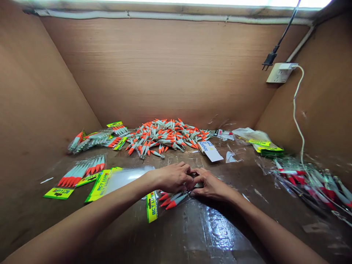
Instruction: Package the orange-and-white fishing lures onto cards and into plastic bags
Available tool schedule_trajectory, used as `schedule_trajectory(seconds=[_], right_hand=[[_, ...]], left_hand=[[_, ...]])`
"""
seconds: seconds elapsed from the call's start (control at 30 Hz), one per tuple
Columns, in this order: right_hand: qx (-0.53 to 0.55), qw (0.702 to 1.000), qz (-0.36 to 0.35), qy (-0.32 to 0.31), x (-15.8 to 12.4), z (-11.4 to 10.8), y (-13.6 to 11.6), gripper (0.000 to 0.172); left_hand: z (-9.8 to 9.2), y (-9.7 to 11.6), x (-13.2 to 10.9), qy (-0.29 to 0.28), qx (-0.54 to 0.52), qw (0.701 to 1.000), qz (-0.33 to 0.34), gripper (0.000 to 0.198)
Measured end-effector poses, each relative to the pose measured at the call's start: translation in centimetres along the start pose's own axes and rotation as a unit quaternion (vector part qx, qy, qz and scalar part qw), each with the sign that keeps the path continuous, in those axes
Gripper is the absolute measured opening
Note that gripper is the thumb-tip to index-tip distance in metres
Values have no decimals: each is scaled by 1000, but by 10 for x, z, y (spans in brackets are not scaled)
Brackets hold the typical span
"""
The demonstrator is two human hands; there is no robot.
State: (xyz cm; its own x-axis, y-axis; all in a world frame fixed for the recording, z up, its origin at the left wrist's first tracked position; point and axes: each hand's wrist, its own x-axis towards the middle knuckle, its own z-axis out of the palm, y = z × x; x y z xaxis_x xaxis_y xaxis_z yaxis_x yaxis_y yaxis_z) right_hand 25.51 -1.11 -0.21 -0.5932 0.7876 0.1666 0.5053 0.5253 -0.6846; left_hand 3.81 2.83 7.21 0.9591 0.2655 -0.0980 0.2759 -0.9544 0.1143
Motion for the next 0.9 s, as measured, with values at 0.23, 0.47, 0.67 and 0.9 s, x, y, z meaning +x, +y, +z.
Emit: schedule_trajectory(seconds=[0.23,0.47,0.67,0.9], right_hand=[[5,1000,7,5,0,2,1,18],[1,1000,3,6,0,1,-2,17],[-1,1000,6,11,0,2,-2,19],[28,999,24,15,-1,2,-3,14]], left_hand=[[2,-2,-3,4,3,1000,-4,15],[-1,1,1,-5,21,1000,9,12],[4,-6,-7,45,-80,995,33,12],[44,3,-22,182,-172,963,-96,10]])
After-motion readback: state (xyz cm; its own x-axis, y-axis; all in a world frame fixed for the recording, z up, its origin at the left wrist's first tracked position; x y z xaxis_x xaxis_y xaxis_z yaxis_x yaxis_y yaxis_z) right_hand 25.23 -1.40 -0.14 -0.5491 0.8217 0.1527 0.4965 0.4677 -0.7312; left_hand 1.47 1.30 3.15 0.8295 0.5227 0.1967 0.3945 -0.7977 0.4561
